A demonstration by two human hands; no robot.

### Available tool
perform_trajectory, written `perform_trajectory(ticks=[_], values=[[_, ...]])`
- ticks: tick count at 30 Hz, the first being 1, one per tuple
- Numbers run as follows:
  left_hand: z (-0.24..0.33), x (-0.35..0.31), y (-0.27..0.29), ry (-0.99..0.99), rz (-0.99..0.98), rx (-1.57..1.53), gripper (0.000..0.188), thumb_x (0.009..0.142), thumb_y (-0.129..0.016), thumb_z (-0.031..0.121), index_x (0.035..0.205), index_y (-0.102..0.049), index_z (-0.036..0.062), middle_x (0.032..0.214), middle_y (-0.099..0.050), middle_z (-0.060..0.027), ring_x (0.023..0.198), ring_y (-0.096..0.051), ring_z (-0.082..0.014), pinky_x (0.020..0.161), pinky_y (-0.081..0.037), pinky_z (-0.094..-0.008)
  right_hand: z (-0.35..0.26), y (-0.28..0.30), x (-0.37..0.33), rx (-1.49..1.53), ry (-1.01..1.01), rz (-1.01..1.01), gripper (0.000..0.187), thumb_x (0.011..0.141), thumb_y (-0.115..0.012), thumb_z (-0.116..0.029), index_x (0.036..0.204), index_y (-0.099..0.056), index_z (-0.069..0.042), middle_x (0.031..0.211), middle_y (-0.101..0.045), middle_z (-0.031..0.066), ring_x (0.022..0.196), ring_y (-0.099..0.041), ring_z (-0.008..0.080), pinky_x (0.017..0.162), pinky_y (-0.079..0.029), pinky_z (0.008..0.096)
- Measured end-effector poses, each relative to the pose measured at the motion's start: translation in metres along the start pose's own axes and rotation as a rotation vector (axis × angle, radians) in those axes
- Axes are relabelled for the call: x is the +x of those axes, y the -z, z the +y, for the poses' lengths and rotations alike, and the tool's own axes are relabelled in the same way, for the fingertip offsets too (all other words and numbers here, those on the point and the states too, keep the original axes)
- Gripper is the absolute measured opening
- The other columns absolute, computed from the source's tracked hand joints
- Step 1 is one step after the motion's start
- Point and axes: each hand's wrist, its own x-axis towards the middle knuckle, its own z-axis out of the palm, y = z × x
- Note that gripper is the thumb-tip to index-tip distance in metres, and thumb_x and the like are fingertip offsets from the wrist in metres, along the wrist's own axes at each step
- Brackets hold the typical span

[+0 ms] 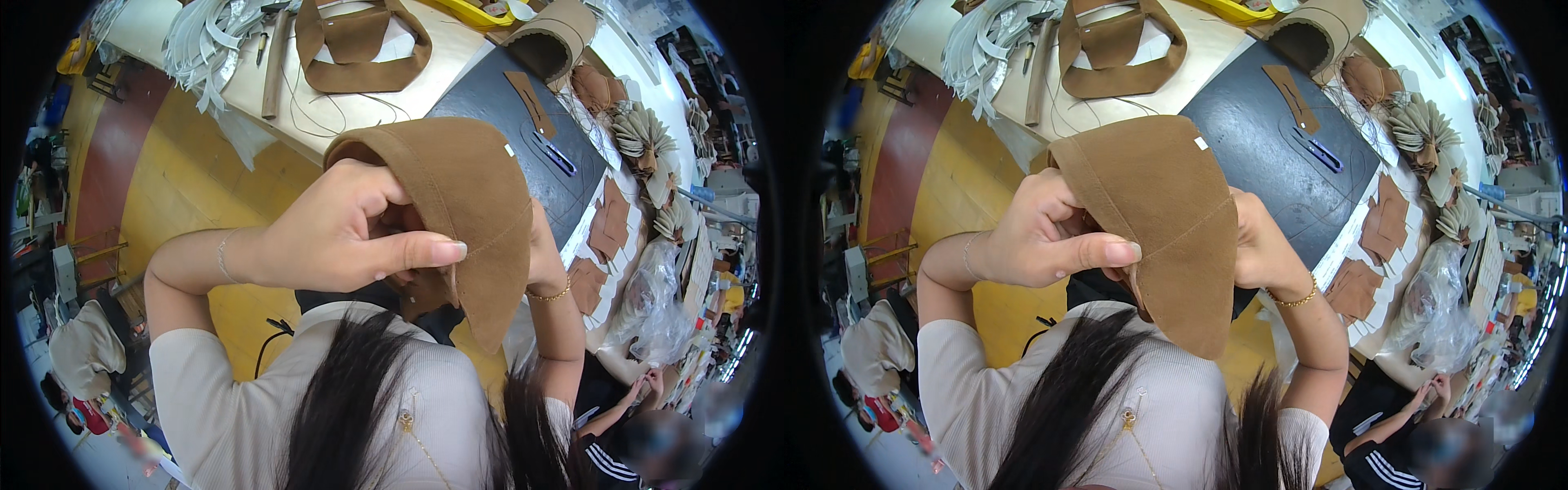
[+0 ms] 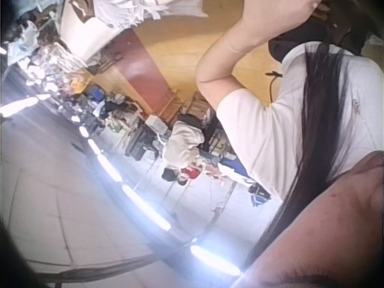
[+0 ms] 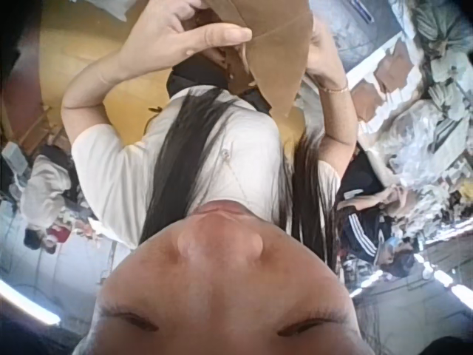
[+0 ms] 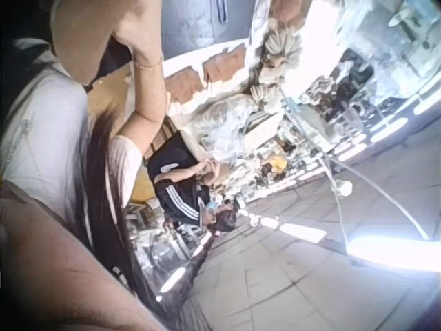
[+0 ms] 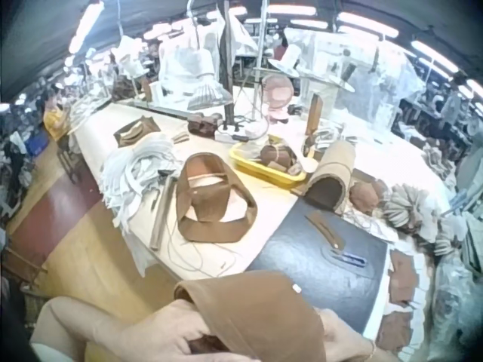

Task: The person hand-sews a brown leather bag using a needle and thread. They repeatedly insert the needle through pre-punched holes, pull the thread, and adjust the bag to continue stitching along the seams.

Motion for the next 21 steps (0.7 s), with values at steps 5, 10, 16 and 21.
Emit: perform_trajectory(ticks=[5, 10, 16, 21], values=[[0.011, 0.004, -0.001, 0.196, -0.035, -0.052, 0.033, 0.089, -0.069, 0.022, 0.11, -0.061, -0.0023, 0.096, -0.068, -0.0057, 0.072, -0.062, -0.0063, 0.054, -0.053, -0.02, -0.002, 0.004, -0.009, 0.015, -0.06, 0.038, 0.029, 0.072, -0.077, -0.013, 0.097, -0.07, -0.002, 0.106, -0.068, 0.0116, 0.098, -0.062, 0.0238, 0.089, -0.044, 0.0369], [0.017, 0.008, -0.001, 0.338, -0.096, -0.189, 0.036, 0.089, -0.069, 0.022, 0.115, -0.06, -0.001, 0.1, -0.067, -0.0046, 0.077, -0.063, -0.0052, 0.054, -0.052, -0.0182, -0.004, 0.009, -0.014, 0.099, -0.158, 0.057, 0.03, 0.07, -0.077, -0.015, 0.097, -0.07, -0.002, 0.107, -0.068, 0.0107, 0.099, -0.061, 0.025, 0.091, -0.043, 0.0382], [0.021, 0.01, -0.001, 0.37, -0.113, -0.229, 0.037, 0.089, -0.069, 0.022, 0.116, -0.059, -0.0005, 0.101, -0.067, -0.0048, 0.081, -0.063, -0.0058, 0.053, -0.051, -0.0179, -0.001, 0.007, -0.015, 0.056, -0.139, 0.081, 0.034, 0.068, -0.08, -0.018, 0.097, -0.07, -0.003, 0.108, -0.067, 0.0107, 0.102, -0.061, 0.0257, 0.093, -0.042, 0.0388], [0.014, 0.007, -0.005, 0.221, -0.066, -0.133, 0.033, 0.089, -0.069, 0.023, 0.111, -0.061, -0.0013, 0.095, -0.068, -0.0047, 0.073, -0.062, -0.0053, 0.052, -0.05, -0.0179, 0.0, 0.003, -0.018, 0.066, -0.111, 0.101, 0.039, 0.066, -0.081, -0.021, 0.098, -0.069, -0.003, 0.111, -0.066, 0.0112, 0.106, -0.061, 0.0271, 0.095, -0.042, 0.0394]])
